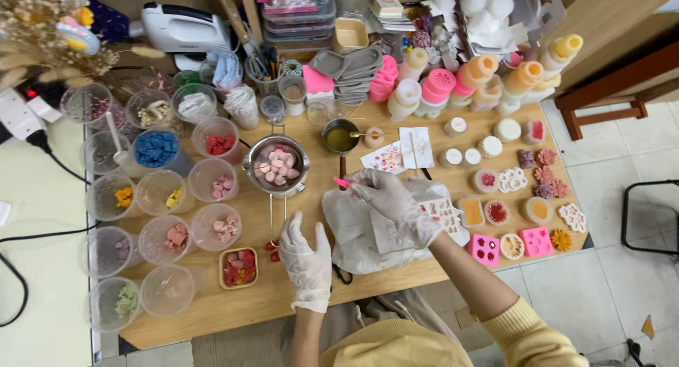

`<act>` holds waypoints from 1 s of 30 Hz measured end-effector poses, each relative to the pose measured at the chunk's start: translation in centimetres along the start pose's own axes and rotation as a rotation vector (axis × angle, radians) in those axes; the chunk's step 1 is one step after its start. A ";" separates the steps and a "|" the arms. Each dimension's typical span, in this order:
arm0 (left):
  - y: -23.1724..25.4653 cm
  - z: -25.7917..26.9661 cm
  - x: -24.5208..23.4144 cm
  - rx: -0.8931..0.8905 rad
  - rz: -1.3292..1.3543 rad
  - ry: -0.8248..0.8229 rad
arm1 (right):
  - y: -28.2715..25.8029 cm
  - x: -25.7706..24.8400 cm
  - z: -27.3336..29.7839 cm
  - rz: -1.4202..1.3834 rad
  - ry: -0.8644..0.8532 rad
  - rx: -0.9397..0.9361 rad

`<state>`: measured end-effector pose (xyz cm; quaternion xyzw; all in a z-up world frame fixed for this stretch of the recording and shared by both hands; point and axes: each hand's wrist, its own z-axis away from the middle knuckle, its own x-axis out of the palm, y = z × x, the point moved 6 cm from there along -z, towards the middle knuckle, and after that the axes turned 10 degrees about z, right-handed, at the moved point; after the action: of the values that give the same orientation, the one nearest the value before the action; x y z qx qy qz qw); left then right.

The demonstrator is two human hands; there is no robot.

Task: The person places small pink wax pieces into a metal pot, then uses a small tool to place floral wax decorations into a white mold before pouring liquid from a small container over them.

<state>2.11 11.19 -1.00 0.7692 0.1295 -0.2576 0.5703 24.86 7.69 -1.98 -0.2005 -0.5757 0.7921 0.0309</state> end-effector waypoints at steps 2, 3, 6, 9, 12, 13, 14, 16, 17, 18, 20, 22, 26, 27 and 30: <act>-1.6 -1.2 -1.0 -0.016 -0.115 0.028 | 0.6 2.7 -2.9 0.081 0.066 0.044; -2.2 -1.8 -1.3 -0.028 -0.226 0.043 | 0.8 3.5 -4.0 0.160 0.144 0.095; -3.2 -3.2 -1.6 0.034 -0.358 0.061 | 0.1 6.0 -6.3 0.329 0.307 0.028; -6.1 -4.2 0.0 -0.188 -0.176 -0.134 | -2.4 8.2 -6.3 0.490 0.474 -0.432; -7.4 -3.9 0.9 -0.303 -0.018 -0.231 | -1.4 9.4 -6.3 0.829 0.390 -0.309; -7.4 -3.9 1.1 -0.303 -0.015 -0.232 | -1.2 9.2 -6.1 0.832 0.390 -0.308; -7.6 -3.7 1.3 -0.315 -0.063 -0.248 | -1.4 9.3 -5.7 0.941 0.377 -0.390; -7.9 -3.6 1.5 -0.328 -0.109 -0.270 | -1.3 9.4 -5.0 1.052 0.359 -0.468; -7.9 -3.6 1.5 -0.319 -0.098 -0.270 | -1.2 9.2 -4.7 1.053 0.378 -0.484; -7.8 -3.7 1.6 -0.309 -0.086 -0.269 | -1.2 9.0 -4.4 1.054 0.399 -0.502; -8.0 -3.6 1.8 -0.341 -0.086 -0.289 | -1.1 8.6 -4.1 1.067 0.402 -0.504; -8.2 -3.5 2.0 -0.372 -0.087 -0.308 | -1.1 8.4 -3.9 1.079 0.407 -0.508; -8.2 -3.5 1.9 -0.330 -0.103 -0.278 | -1.8 8.0 -3.4 1.086 0.400 -0.503; -8.0 -3.6 1.8 -0.304 -0.104 -0.260 | -2.1 7.8 -3.3 1.067 0.388 -0.468; -7.4 -3.8 1.2 -0.314 -0.124 -0.288 | -4.5 7.2 -1.5 0.986 0.456 -0.467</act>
<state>0.41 17.00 -6.78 0.6167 0.1320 -0.3761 0.6788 17.95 12.62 -0.23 -0.6112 -0.5524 0.5021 -0.2629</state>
